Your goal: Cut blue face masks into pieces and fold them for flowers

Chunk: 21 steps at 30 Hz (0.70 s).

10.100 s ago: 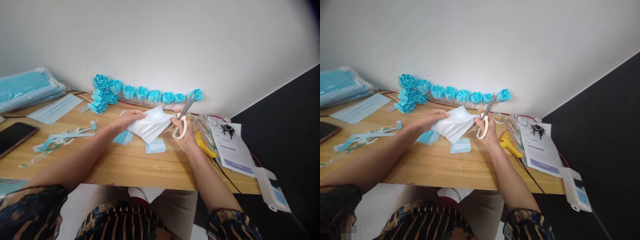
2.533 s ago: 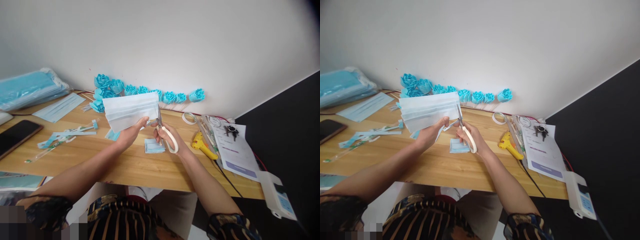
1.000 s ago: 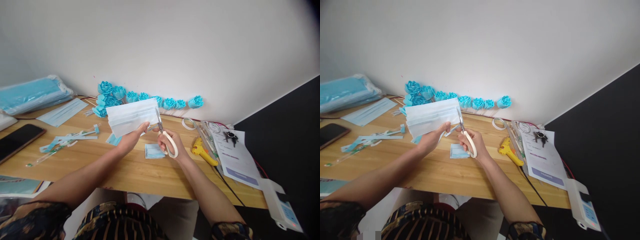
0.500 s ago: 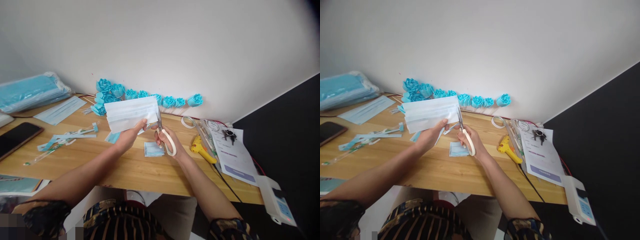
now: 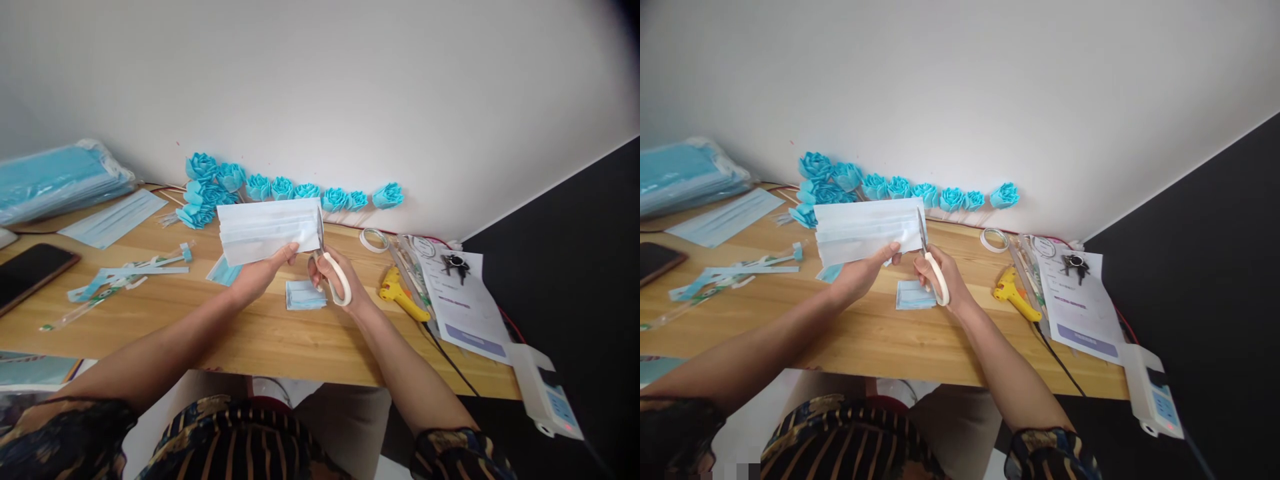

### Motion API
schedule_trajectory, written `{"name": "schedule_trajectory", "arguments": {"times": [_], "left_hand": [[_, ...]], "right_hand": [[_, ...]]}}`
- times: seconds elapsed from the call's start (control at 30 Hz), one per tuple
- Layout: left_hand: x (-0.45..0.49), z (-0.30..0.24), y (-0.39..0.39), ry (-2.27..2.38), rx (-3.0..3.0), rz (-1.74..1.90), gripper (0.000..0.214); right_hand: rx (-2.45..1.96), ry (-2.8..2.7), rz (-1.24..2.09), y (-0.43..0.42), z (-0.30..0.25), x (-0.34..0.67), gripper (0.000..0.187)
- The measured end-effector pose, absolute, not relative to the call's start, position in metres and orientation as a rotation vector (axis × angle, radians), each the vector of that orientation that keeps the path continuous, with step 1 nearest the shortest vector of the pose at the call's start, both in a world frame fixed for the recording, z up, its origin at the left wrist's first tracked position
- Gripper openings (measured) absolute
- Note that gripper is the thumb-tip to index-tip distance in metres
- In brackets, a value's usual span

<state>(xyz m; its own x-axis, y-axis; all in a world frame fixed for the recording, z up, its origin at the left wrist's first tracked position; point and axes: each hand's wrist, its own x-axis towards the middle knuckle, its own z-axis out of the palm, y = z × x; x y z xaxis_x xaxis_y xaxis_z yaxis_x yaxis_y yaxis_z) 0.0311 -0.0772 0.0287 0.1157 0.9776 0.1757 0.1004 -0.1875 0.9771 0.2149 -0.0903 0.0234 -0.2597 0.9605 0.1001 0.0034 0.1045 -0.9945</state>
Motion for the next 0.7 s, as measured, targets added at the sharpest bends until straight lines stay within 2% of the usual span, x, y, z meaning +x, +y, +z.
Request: {"name": "schedule_trajectory", "arguments": {"times": [0.37, 0.7], "left_hand": [[0.0313, 0.0284, -0.0771, 1.148, 1.474, 1.181, 0.042], [0.0331, 0.0228, -0.0763, 1.129, 1.439, 1.206, 0.042]], "right_hand": [[-1.050, -1.381, 1.321, -0.0936, 0.0288, 0.2109, 0.057], [-1.066, -1.324, 1.315, -0.0930, 0.0243, 0.2095, 0.052]]}}
